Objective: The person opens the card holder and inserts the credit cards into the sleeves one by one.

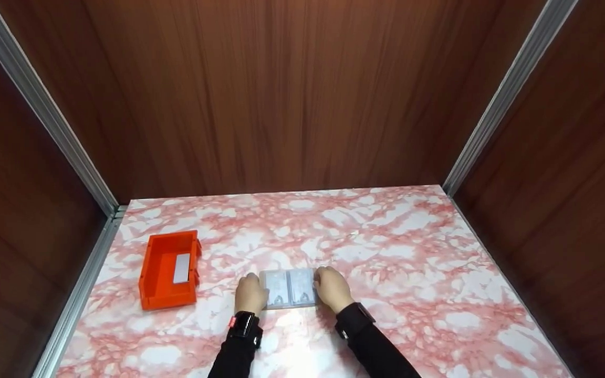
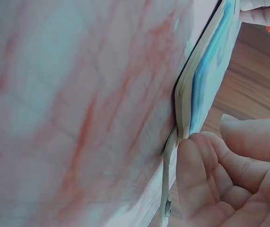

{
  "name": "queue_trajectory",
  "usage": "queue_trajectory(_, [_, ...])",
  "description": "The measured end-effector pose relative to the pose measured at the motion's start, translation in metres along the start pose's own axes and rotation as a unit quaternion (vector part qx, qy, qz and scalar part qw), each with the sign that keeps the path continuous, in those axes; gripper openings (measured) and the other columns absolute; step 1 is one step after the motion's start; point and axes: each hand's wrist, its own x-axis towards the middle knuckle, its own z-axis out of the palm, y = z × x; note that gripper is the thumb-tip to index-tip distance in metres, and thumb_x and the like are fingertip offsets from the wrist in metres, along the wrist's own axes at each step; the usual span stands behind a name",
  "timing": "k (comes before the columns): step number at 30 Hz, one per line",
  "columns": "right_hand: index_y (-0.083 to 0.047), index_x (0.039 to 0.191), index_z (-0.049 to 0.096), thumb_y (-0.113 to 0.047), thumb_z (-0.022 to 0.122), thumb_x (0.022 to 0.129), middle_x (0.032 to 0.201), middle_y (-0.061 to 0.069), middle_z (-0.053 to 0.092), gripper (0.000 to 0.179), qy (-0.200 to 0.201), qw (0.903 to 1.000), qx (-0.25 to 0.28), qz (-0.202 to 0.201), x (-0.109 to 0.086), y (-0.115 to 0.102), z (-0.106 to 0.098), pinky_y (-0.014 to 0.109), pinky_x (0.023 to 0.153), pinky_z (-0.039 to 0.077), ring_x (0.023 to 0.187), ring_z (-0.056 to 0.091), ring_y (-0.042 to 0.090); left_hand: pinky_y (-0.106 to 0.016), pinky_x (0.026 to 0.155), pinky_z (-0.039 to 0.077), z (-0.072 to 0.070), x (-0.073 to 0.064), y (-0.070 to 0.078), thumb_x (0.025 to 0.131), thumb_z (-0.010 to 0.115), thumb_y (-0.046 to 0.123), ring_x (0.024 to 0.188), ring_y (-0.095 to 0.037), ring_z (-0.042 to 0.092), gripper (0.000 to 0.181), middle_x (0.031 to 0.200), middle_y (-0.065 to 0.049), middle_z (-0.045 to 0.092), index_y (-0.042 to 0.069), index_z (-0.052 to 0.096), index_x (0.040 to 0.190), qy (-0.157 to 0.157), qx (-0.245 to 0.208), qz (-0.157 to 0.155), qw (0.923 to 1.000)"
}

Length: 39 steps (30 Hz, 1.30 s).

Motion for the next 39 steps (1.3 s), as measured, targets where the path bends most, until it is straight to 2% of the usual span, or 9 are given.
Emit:
queue_trajectory(5, [-0.002,0.088,0.065,-0.002,0.075,0.082,0.080,0.007,0.060,0.011,0.009,0.9999,0.002,-0.014,0.005,0.001,0.003,0.041,0.069,0.052,0.075,0.062,0.027,-0.053,0.072,0.048,0.001,0.000,-0.002,0.066,0.073,0.000,0.076,-0.044,0.061,0.019,0.073,-0.019,0.057,-0.003,0.056,0.075,0.003,-0.008,0.001,1.0000])
queue_trajectory(11, [-0.002,0.088,0.065,0.000,0.075,0.081,0.082,0.008,0.060,0.012,0.025,0.9987,-0.005,-0.044,0.010,0.006,0.009,0.041,0.071,0.051,0.078,0.062,0.029,-0.052,0.074,0.048,0.001,0.001,-0.002,0.069,0.072,0.001,0.078,-0.043,0.060,0.018,0.075,-0.019,0.057,-0.005,0.058,0.079,-0.008,-0.005,-0.008,0.9999])
queue_trajectory(17, [-0.001,0.088,0.066,0.002,0.075,0.079,0.083,0.011,0.062,0.013,0.046,0.9964,-0.011,-0.070,0.012,0.008,0.013,0.043,0.074,0.051,0.081,0.062,0.032,-0.053,0.073,0.049,0.001,0.001,-0.002,0.070,0.073,0.001,0.078,-0.043,0.061,0.019,0.076,-0.020,0.057,-0.005,0.058,0.080,-0.007,0.000,-0.009,0.9999])
queue_trajectory(24, [0.000,0.094,0.068,0.000,0.074,0.080,0.090,0.015,0.064,0.015,0.039,0.9968,-0.015,-0.068,0.013,0.006,0.013,0.045,0.077,0.052,0.085,0.063,0.036,-0.053,0.074,0.049,0.002,0.000,-0.002,0.070,0.075,0.003,0.078,-0.043,0.061,0.021,0.077,-0.020,0.057,-0.005,0.058,0.080,-0.008,0.000,-0.010,0.9999])
queue_trajectory(30, [-0.001,0.101,0.072,-0.001,0.074,0.082,0.096,0.016,0.063,0.020,0.029,0.9972,-0.026,-0.064,0.013,0.006,0.014,0.046,0.075,0.053,0.087,0.063,0.038,-0.053,0.075,0.049,0.002,0.001,-0.002,0.069,0.074,0.003,0.080,-0.044,0.061,0.022,0.079,-0.021,0.058,-0.006,0.059,0.083,-0.011,0.000,-0.015,0.9998])
queue_trajectory(35, [-0.002,0.105,0.073,0.000,0.072,0.084,0.097,0.015,0.063,0.021,0.018,0.9980,-0.028,-0.053,0.014,0.006,0.015,0.045,0.075,0.053,0.087,0.063,0.038,-0.052,0.076,0.048,-0.001,0.000,-0.001,0.069,0.074,0.001,0.080,-0.042,0.061,0.021,0.079,-0.020,0.058,-0.006,0.060,0.084,-0.016,-0.009,-0.026,0.9995])
queue_trajectory(39, [-0.001,0.103,0.073,0.000,0.074,0.081,0.096,0.015,0.063,0.022,0.024,0.9973,-0.033,-0.060,0.015,0.006,0.016,0.045,0.074,0.053,0.085,0.062,0.038,-0.052,0.076,0.048,-0.001,0.001,-0.001,0.069,0.073,0.001,0.079,-0.042,0.061,0.020,0.079,-0.020,0.058,-0.005,0.060,0.083,-0.012,-0.009,-0.027,0.9995])
